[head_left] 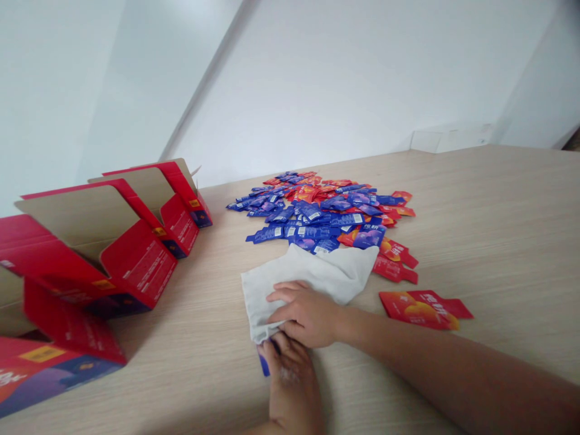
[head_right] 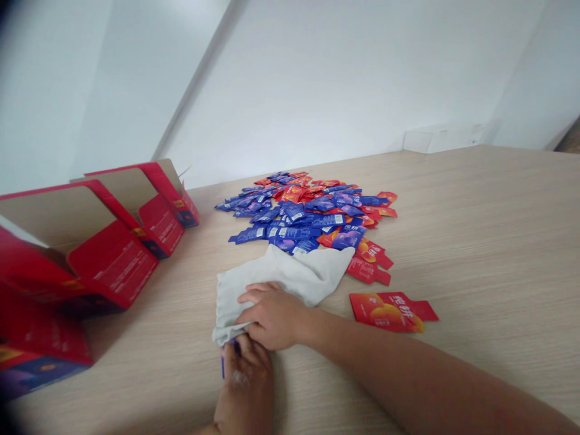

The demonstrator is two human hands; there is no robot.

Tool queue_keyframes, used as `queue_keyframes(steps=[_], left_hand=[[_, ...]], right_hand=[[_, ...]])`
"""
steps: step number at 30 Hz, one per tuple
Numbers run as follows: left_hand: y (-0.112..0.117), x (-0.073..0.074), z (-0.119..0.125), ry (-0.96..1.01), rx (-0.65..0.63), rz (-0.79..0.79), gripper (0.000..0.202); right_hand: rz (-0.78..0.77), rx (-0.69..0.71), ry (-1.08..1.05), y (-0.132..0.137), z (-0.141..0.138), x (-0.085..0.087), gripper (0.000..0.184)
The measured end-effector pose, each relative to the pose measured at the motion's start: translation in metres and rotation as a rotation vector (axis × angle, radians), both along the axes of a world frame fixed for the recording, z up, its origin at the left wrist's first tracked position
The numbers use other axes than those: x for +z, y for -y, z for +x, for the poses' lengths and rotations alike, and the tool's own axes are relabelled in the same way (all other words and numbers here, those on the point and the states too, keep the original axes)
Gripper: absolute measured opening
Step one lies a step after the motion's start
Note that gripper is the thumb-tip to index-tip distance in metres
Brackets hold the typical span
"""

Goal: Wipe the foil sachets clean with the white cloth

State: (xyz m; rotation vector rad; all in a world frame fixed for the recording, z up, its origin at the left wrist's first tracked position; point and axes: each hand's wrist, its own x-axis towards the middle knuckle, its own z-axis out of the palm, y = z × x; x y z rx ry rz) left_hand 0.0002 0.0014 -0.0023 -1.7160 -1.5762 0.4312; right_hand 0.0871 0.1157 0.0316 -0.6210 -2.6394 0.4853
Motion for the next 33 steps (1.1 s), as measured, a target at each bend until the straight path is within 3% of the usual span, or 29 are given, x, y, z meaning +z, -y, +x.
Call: queue_keyframes(steps=[7, 13, 22, 26, 33], left_hand=[[-0.0016, -0.0087, -0.0053, 0.161, -0.063, 0.042, 0.039], [-0.0002, -0.0024, -0.0008, -0.022, 0.004, 0.022, 0.037], [-0.0011, -0.0051, 0.0001, 0.0, 0.031, 0.019, 0.039], [-0.002, -0.0053, -0.0004, 0.067, 0.016, 0.027, 0.039], [-0.0005, -0.0016, 0.0004, -0.029, 0.022, -0.006, 0.038]], right_hand=[[0.019, -0.088, 0.016, -0.0003, 0.0003, -0.001, 0.033], [0.03, -0.05, -0.022, -0.0002, 0.0002, -0.0019, 0.031], [0.032, 0.107, -0.082, -0.0005, 0.0022, 0.0, 0.026], [0.036, 0.056, -0.066, 0.0001, 0.0015, -0.0006, 0.024], [0.043, 0.002, -0.046, 0.0009, -0.0007, -0.0009, 0.023]])
